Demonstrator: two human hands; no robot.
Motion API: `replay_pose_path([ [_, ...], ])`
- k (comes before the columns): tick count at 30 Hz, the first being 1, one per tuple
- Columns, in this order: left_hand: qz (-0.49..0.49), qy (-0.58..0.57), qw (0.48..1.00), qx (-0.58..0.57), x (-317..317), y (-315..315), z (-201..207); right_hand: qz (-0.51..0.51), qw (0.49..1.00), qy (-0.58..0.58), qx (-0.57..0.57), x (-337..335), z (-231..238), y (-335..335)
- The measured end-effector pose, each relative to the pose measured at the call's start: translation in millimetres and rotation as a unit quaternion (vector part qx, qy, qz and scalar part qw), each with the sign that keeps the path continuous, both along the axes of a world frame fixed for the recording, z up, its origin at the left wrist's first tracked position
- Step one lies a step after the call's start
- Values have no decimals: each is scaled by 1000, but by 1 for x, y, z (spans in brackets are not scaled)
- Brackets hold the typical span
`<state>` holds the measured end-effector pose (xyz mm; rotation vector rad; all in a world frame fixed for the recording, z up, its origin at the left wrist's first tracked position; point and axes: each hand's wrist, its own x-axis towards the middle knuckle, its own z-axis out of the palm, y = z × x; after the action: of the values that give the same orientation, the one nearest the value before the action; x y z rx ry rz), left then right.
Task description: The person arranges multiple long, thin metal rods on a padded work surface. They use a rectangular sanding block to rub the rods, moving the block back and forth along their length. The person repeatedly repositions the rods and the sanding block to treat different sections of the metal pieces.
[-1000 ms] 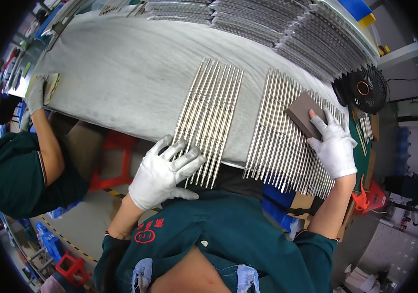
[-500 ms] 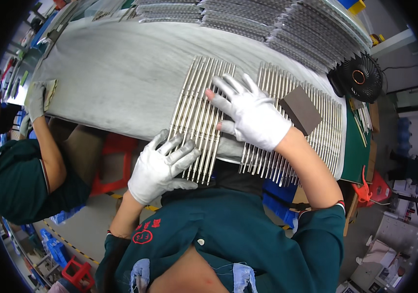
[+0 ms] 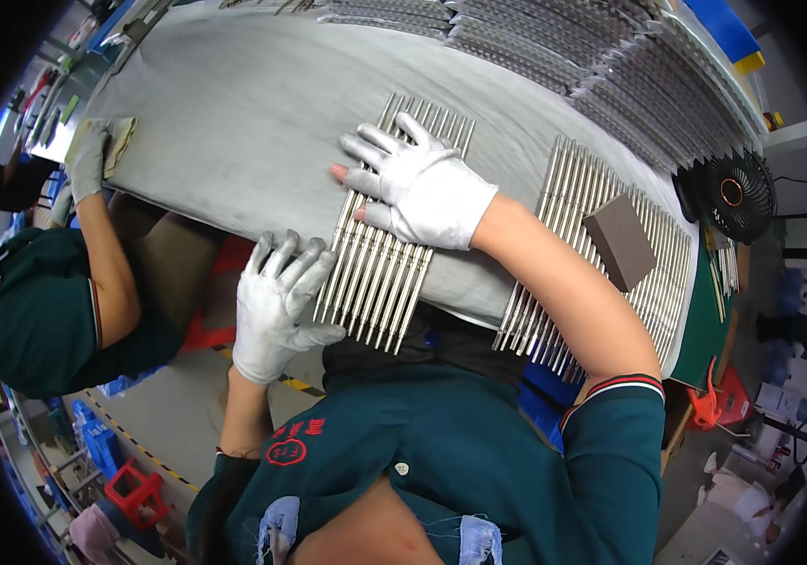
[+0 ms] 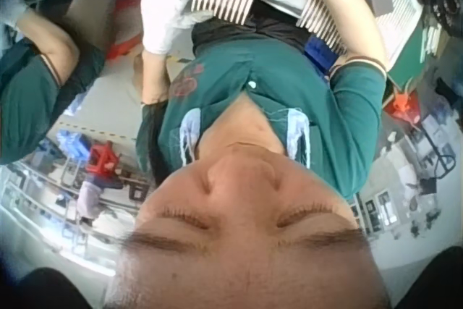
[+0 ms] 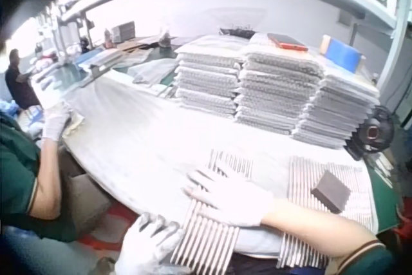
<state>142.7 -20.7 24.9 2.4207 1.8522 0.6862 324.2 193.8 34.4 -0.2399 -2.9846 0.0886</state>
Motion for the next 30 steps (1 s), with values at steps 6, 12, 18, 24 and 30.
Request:
replay_pose_path([
  [6, -16, -10, 999, -43, 14, 3, 11, 1, 1000, -11, -2, 11, 3, 1],
  [12, -104, -46, 992, -56, 37, 4, 6, -10, 997, -73, -18, 54, 19, -1],
  [18, -117, -48, 991, -52, 45, 3, 5, -21, 995, -92, -30, 67, 23, -3],
  [24, -39, 5, 999, -34, 17, 3, 8, -1, 999, -43, -14, 34, 11, 2],
  [30, -4, 29, 999, -17, -1, -2, -1, 6, 1000, 9, 4, -7, 3, 9],
])
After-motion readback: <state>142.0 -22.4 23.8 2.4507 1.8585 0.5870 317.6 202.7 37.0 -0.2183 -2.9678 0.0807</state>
